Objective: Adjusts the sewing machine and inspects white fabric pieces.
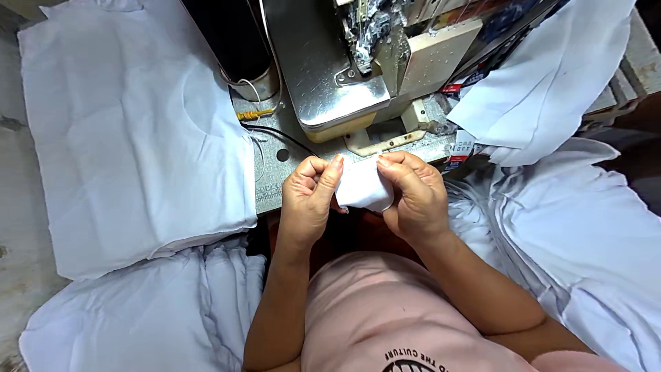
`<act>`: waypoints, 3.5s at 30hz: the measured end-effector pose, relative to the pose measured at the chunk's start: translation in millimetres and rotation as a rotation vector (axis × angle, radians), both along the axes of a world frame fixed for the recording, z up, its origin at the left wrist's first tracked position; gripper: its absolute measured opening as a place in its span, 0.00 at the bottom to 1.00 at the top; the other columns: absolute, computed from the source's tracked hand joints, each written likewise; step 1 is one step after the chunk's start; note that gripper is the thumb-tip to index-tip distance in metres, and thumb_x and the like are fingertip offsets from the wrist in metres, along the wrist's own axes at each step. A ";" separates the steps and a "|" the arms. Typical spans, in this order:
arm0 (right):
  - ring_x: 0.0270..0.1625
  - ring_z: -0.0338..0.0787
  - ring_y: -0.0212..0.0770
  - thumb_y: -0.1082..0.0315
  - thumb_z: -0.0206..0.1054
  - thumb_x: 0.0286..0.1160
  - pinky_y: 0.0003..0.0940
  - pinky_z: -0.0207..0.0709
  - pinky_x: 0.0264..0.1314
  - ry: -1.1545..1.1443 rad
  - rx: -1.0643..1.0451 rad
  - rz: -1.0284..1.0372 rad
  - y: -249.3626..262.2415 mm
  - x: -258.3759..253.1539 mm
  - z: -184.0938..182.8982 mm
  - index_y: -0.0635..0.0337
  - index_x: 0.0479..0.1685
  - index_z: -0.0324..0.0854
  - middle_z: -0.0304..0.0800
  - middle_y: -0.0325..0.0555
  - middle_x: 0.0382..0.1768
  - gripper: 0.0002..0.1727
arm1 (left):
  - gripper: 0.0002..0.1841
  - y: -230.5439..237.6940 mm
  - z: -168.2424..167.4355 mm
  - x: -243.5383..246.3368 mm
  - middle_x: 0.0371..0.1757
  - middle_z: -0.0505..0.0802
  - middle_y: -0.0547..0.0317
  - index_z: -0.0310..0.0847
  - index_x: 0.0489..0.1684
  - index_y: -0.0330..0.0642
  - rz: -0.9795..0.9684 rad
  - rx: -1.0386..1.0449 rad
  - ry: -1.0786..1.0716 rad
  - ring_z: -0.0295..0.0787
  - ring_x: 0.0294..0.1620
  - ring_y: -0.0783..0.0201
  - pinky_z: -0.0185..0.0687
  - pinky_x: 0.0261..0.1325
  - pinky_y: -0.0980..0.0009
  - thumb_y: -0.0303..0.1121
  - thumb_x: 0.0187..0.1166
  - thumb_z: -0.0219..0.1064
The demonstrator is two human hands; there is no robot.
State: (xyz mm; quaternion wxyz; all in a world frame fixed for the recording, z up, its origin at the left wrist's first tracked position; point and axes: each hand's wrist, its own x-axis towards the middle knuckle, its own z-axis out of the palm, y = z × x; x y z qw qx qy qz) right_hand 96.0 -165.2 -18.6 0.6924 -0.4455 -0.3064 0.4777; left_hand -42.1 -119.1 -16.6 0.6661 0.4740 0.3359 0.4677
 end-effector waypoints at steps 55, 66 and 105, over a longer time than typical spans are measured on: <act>0.29 0.89 0.24 0.73 0.55 0.85 0.23 0.87 0.37 0.039 -0.068 0.006 -0.7 -4.9 -4.1 0.54 0.31 0.86 0.89 0.33 0.25 0.16 | 0.15 3.2 -14.3 -11.6 0.26 0.91 0.67 0.87 0.34 0.43 -0.169 0.007 -0.135 0.86 0.21 0.78 0.84 0.25 0.82 0.22 0.74 0.51; 0.29 0.90 0.26 0.73 0.56 0.85 0.24 0.88 0.36 0.048 -0.074 0.016 -0.7 -4.9 -3.7 0.55 0.32 0.86 0.90 0.34 0.25 0.15 | 0.13 4.6 -17.4 -11.6 0.26 0.91 0.68 0.87 0.35 0.44 -0.181 0.021 -0.135 0.86 0.22 0.79 0.84 0.25 0.82 0.21 0.73 0.54; 0.34 0.88 0.20 0.73 0.59 0.84 0.20 0.86 0.41 -0.203 0.072 -0.070 3.7 8.3 -18.9 0.48 0.40 0.85 0.90 0.25 0.31 0.11 | 0.06 2.4 6.4 -44.2 0.45 0.90 0.75 0.87 0.43 0.53 -0.020 0.487 0.269 0.88 0.46 0.80 0.87 0.46 0.80 0.42 0.81 0.69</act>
